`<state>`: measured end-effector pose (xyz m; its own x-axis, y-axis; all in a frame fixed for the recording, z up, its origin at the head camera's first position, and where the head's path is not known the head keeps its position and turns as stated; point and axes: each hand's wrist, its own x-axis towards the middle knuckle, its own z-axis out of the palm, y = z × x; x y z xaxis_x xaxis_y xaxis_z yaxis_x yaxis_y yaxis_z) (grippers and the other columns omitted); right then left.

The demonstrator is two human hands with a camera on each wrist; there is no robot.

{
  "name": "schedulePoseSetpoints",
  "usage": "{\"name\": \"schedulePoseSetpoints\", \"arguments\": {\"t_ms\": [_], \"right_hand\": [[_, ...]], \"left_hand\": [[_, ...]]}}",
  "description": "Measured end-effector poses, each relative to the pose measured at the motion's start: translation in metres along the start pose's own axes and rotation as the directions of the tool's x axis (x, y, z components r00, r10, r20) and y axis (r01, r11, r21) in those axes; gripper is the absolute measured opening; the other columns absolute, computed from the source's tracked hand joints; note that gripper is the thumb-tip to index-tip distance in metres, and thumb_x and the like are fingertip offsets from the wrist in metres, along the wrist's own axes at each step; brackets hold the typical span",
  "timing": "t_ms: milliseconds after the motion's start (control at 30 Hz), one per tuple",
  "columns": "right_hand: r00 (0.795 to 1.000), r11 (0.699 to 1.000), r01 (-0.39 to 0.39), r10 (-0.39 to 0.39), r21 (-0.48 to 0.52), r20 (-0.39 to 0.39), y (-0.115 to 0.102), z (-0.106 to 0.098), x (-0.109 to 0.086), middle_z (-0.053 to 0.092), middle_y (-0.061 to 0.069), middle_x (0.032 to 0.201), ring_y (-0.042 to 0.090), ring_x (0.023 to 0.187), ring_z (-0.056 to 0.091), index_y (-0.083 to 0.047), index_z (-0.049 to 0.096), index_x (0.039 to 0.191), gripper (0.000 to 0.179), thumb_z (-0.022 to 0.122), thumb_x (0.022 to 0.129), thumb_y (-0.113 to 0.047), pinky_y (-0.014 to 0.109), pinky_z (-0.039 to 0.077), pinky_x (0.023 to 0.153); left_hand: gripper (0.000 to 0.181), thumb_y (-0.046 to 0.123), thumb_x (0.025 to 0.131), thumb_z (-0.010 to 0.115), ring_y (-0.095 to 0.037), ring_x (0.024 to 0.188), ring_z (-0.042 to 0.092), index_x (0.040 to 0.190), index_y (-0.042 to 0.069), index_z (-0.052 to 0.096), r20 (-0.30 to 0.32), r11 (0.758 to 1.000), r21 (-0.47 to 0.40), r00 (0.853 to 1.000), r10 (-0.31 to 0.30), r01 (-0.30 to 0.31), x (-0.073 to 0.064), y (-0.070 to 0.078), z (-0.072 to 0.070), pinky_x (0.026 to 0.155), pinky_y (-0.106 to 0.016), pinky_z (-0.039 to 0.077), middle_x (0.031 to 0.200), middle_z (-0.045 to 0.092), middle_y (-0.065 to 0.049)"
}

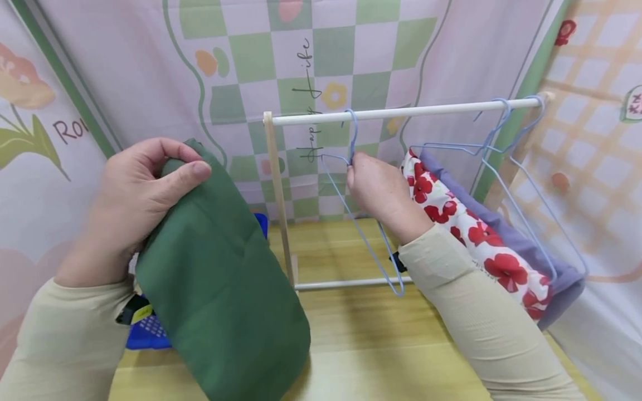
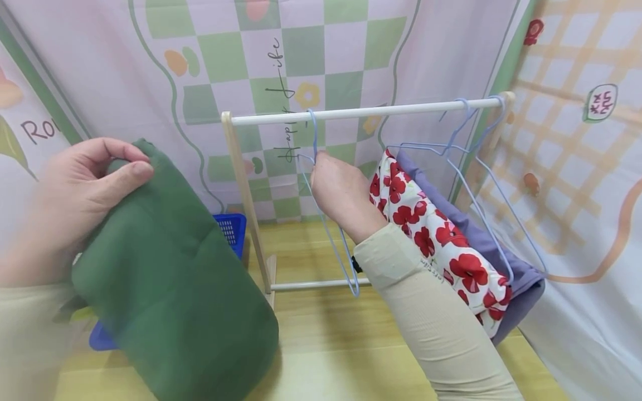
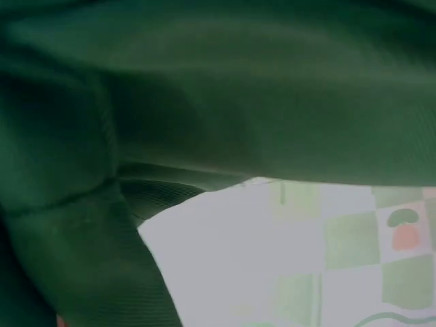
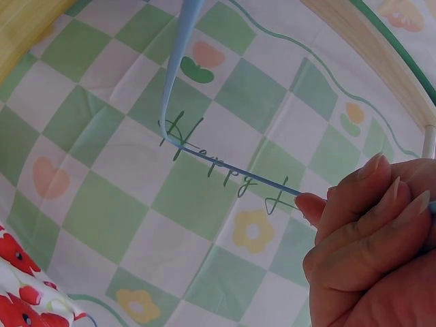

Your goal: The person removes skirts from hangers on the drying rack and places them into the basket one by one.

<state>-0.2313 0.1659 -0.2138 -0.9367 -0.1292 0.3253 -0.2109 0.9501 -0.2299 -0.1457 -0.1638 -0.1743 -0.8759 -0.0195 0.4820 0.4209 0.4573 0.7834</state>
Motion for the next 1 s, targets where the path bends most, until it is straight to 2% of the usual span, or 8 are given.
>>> {"name": "schedulePoseSetpoints", "arguments": {"t_ms": [100,200,333,400,500,633,833,1000], "right_hand": [[1.0,1.0,-0.003,0.003,0.003,0.0,0.0,0.0,0.001,0.068,0.017,0.092,0.037,0.082,0.065,-0.004,0.06,0.107,0.028,0.041,0.108,-0.024,0.06,0.054,0.076],[1.0,1.0,-0.003,0.003,0.004,-0.003,0.0,0.001,0.001,0.068,0.017,0.092,0.037,0.082,0.065,-0.004,0.06,0.107,0.027,0.042,0.108,-0.024,0.059,0.055,0.075],[1.0,1.0,0.003,-0.003,0.003,-0.005,0.0,0.001,0.001,0.067,0.017,0.091,0.036,0.081,0.064,-0.004,0.06,0.108,0.028,0.042,0.108,-0.024,0.059,0.055,0.075],[1.0,1.0,0.004,-0.004,0.004,-0.005,0.0,0.001,0.001,0.067,0.016,0.091,0.036,0.081,0.064,-0.004,0.06,0.108,0.028,0.041,0.109,-0.025,0.058,0.055,0.075],[1.0,1.0,0.004,-0.004,0.006,-0.002,0.0,0.001,0.001,0.067,0.016,0.091,0.036,0.081,0.064,-0.004,0.06,0.109,0.028,0.042,0.109,-0.025,0.058,0.055,0.075],[1.0,1.0,0.001,-0.001,0.005,-0.003,-0.001,0.001,0.002,0.067,0.016,0.091,0.036,0.081,0.064,-0.004,0.06,0.109,0.028,0.042,0.109,-0.025,0.058,0.055,0.075],[1.0,1.0,0.001,-0.001,0.004,0.001,-0.001,0.002,0.003,0.068,0.016,0.093,0.037,0.083,0.066,-0.004,0.06,0.11,0.028,0.042,0.109,-0.025,0.059,0.056,0.076],[1.0,1.0,-0.004,0.004,-0.003,0.001,-0.002,0.002,0.003,0.068,0.017,0.093,0.037,0.084,0.066,-0.004,0.06,0.109,0.028,0.042,0.108,-0.025,0.059,0.055,0.078]], "left_hand": [[0.031,0.024,0.087,0.087,-0.013,0.071,0.068,0.114,0.017,0.073,0.037,0.998,-0.018,0.997,-0.062,0.063,-0.002,0.003,-0.009,0.057,-0.025,0.054,0.098,0.074,0.007],[0.043,0.012,0.085,0.088,-0.017,0.077,0.073,0.124,0.014,0.069,0.086,0.982,-0.146,0.991,-0.105,0.117,-0.001,0.001,-0.018,0.059,-0.029,0.059,0.105,0.074,0.002],[0.059,-0.005,0.084,0.083,-0.021,0.078,0.075,0.136,0.008,0.061,0.159,0.913,-0.376,0.982,-0.105,0.159,0.002,-0.003,-0.029,0.058,-0.034,0.062,0.109,0.074,-0.007],[0.063,-0.01,0.084,0.08,-0.021,0.077,0.076,0.14,0.008,0.058,0.165,0.883,-0.443,0.982,-0.09,0.156,0.004,-0.005,-0.033,0.056,-0.036,0.062,0.111,0.072,-0.009],[0.065,-0.014,0.085,0.077,-0.021,0.075,0.076,0.143,0.007,0.058,0.133,0.854,-0.505,0.989,-0.068,0.126,0.007,-0.007,-0.04,0.053,-0.036,0.061,0.11,0.071,-0.01],[0.062,-0.016,0.085,0.075,-0.019,0.069,0.075,0.14,0.007,0.061,0.036,0.824,-0.563,0.997,-0.061,0.071,0.012,-0.011,-0.048,0.049,-0.032,0.059,0.104,0.072,-0.01],[0.059,-0.02,0.084,0.072,-0.02,0.067,0.074,0.137,0.005,0.064,-0.074,0.752,-0.659,0.994,-0.085,0.015,0.019,-0.019,-0.058,0.046,-0.03,0.058,0.103,0.072,-0.012],[0.06,-0.018,0.084,0.074,-0.02,0.064,0.073,0.137,0.006,0.063,-0.12,0.745,-0.666,0.989,-0.082,-0.019,0.024,-0.02,-0.056,0.041,-0.028,0.055,0.099,0.071,-0.013]]}}
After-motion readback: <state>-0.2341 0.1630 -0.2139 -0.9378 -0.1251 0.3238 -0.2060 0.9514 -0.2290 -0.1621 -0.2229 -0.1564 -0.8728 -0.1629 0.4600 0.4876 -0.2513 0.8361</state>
